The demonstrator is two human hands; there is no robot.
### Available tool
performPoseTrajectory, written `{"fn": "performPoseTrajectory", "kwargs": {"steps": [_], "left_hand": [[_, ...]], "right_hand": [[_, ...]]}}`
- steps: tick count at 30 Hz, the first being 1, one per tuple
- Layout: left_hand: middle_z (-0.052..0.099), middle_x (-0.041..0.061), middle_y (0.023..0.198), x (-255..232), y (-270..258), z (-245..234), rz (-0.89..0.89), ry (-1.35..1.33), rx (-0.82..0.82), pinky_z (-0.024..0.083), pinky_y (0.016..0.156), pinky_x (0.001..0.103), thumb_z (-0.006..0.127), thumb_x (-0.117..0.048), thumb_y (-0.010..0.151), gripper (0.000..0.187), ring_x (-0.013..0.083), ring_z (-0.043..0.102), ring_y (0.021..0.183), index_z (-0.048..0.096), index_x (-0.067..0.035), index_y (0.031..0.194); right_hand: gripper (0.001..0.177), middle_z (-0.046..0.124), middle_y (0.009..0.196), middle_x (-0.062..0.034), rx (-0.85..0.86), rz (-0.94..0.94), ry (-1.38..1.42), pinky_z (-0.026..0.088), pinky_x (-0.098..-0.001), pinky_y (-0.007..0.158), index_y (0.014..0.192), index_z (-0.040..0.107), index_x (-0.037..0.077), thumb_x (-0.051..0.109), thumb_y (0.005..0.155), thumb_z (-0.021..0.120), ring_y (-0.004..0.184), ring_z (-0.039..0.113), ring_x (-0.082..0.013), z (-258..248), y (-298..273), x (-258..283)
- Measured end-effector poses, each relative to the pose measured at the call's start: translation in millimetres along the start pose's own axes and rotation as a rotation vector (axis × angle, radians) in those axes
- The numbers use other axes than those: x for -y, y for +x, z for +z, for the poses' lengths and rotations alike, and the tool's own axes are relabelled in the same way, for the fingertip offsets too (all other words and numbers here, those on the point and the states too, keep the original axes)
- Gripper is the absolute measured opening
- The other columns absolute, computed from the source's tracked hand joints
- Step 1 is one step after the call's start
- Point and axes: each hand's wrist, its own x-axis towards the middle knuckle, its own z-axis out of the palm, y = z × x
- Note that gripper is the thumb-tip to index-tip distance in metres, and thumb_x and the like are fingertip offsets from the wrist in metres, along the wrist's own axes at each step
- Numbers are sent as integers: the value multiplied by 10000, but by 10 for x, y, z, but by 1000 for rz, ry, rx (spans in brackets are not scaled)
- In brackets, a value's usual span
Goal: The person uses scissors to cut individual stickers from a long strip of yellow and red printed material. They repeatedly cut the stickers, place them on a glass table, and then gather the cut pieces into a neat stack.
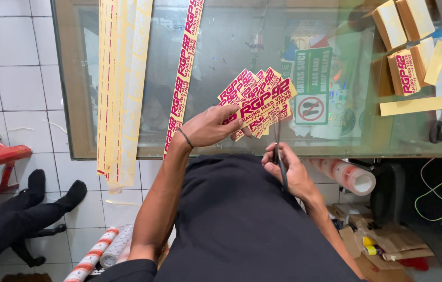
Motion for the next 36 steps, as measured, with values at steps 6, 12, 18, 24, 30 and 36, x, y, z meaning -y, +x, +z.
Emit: {"fn": "performPoseTrajectory", "kwargs": {"steps": [6,12,18,24,30,36], "left_hand": [[718,94,676,-131,-72,10,-31,-24,-1,550,596,271,528,-246,998,272,148,713,570,652,-52,854],[747,77,772,18,-52,33,-55,-15,27,575,617,288,532,-296,993,291,153,710,581,681,-64,901],[749,74,744,-115,-82,39,-62,-1,21,574,607,276,532,-274,977,296,145,707,577,725,-93,845],[740,86,720,-145,-99,28,-53,19,19,571,626,288,517,-213,972,291,155,708,581,746,-106,828],[741,98,738,-159,-91,45,-50,9,24,574,636,291,522,-227,973,293,149,705,585,742,-88,837],[756,88,779,-86,-51,34,-58,-41,65,568,624,271,535,-235,971,263,130,701,584,720,-86,858]], "right_hand": [[424,671,778,-55,117,14,-112,534,-308,740,1194,612,94,249,834,773,704,628,-120,172,50,355],[386,662,738,-60,150,25,-96,515,-270,659,1172,626,70,218,843,763,648,596,-114,121,66,394],[335,656,704,-63,133,40,-92,495,-253,615,1135,643,62,193,848,757,616,586,-115,142,48,468],[315,636,667,-55,100,49,-68,469,-231,571,1103,652,55,167,837,777,577,583,-107,156,14,524],[279,630,635,-59,70,58,-63,460,-218,533,1078,666,44,154,844,771,547,580,-104,174,13,514],[227,617,565,-92,19,96,-11,469,-212,497,1029,681,18,104,839,772,487,591,-125,225,5,458]]}}
